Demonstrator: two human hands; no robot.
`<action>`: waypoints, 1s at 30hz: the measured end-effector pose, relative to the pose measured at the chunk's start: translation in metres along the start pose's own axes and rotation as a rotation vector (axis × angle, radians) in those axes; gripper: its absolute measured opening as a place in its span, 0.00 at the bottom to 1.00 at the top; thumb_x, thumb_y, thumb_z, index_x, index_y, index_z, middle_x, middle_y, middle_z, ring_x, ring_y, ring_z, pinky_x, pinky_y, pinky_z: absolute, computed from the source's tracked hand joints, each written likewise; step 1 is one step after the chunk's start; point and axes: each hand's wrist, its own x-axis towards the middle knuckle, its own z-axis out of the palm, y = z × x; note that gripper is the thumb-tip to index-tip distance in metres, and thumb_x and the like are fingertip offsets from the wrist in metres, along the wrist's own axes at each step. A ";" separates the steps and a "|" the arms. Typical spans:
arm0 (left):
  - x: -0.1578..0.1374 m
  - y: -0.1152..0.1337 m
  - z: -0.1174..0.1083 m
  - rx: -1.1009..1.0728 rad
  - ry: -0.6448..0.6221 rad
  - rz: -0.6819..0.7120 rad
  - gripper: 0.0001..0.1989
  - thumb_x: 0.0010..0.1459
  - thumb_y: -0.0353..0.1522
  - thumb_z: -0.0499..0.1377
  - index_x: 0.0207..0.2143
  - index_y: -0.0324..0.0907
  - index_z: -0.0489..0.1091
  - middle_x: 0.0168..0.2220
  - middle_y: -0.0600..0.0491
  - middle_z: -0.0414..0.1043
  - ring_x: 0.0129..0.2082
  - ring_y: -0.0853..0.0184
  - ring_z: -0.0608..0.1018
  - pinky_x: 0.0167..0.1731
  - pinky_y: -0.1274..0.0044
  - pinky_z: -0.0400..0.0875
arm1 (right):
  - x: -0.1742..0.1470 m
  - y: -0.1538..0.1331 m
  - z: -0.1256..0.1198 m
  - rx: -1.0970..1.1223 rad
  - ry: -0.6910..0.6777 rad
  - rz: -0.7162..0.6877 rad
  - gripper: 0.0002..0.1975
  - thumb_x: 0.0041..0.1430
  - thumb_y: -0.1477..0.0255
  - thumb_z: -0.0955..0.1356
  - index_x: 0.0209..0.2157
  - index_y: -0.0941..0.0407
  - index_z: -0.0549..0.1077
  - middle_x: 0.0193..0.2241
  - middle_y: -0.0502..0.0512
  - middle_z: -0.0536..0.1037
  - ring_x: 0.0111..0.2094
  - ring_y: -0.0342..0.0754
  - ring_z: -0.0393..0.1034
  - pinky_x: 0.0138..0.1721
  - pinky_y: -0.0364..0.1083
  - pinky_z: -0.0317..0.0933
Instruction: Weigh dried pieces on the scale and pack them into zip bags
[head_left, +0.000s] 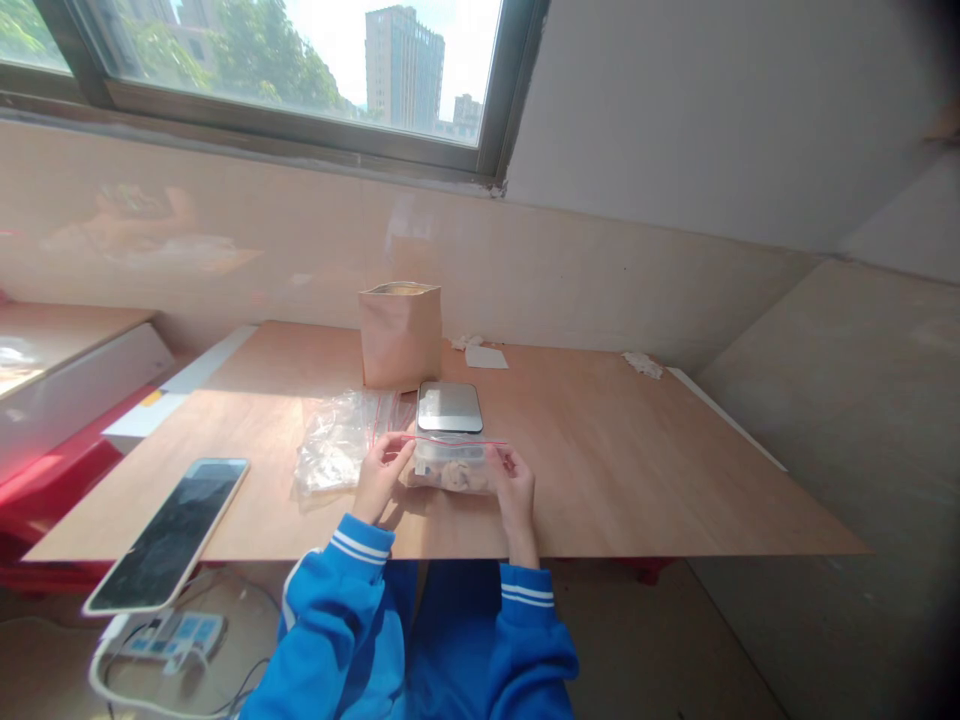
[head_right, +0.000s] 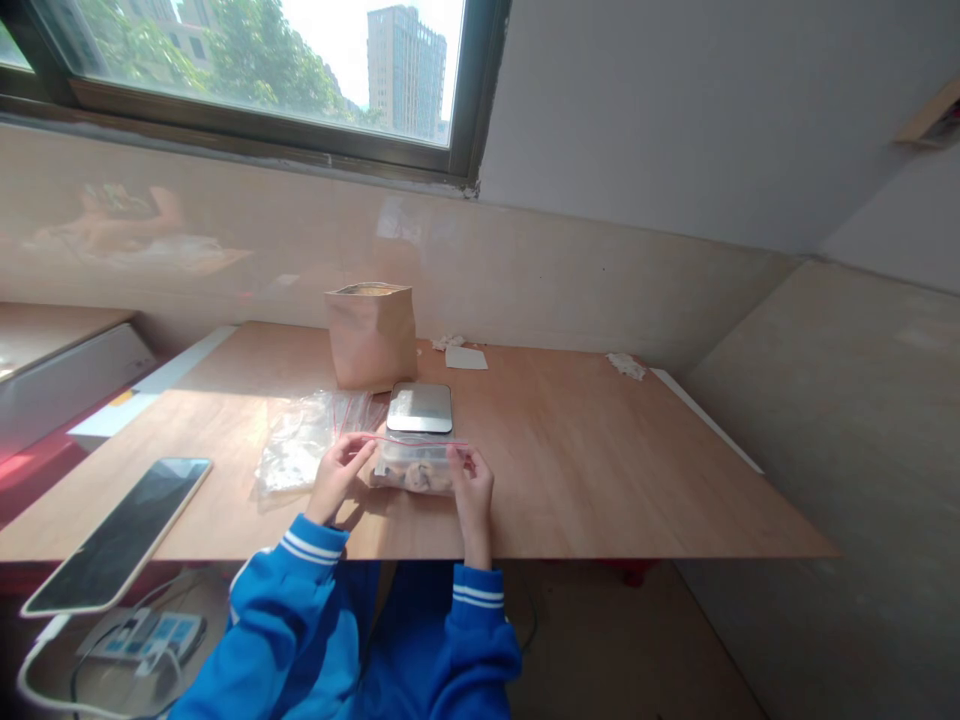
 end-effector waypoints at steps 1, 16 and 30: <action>0.000 0.000 0.001 -0.022 -0.030 -0.006 0.17 0.50 0.43 0.62 0.35 0.40 0.73 0.34 0.49 0.76 0.36 0.63 0.77 0.40 0.72 0.70 | -0.001 0.000 0.000 0.017 -0.024 0.013 0.18 0.51 0.57 0.71 0.33 0.58 0.76 0.30 0.55 0.79 0.34 0.49 0.72 0.37 0.46 0.65; -0.002 0.004 0.005 -0.130 -0.002 -0.043 0.14 0.45 0.40 0.66 0.29 0.39 0.74 0.31 0.50 0.77 0.34 0.64 0.78 0.38 0.73 0.71 | 0.000 0.004 0.002 0.003 0.015 -0.026 0.19 0.50 0.56 0.71 0.33 0.59 0.77 0.31 0.57 0.80 0.35 0.51 0.74 0.40 0.48 0.67; -0.006 -0.002 0.011 -0.225 -0.133 -0.079 0.16 0.49 0.41 0.65 0.36 0.39 0.75 0.35 0.49 0.79 0.38 0.61 0.79 0.41 0.70 0.73 | -0.006 -0.007 0.009 0.032 -0.053 0.049 0.19 0.47 0.57 0.73 0.32 0.59 0.79 0.32 0.60 0.82 0.35 0.55 0.77 0.40 0.53 0.70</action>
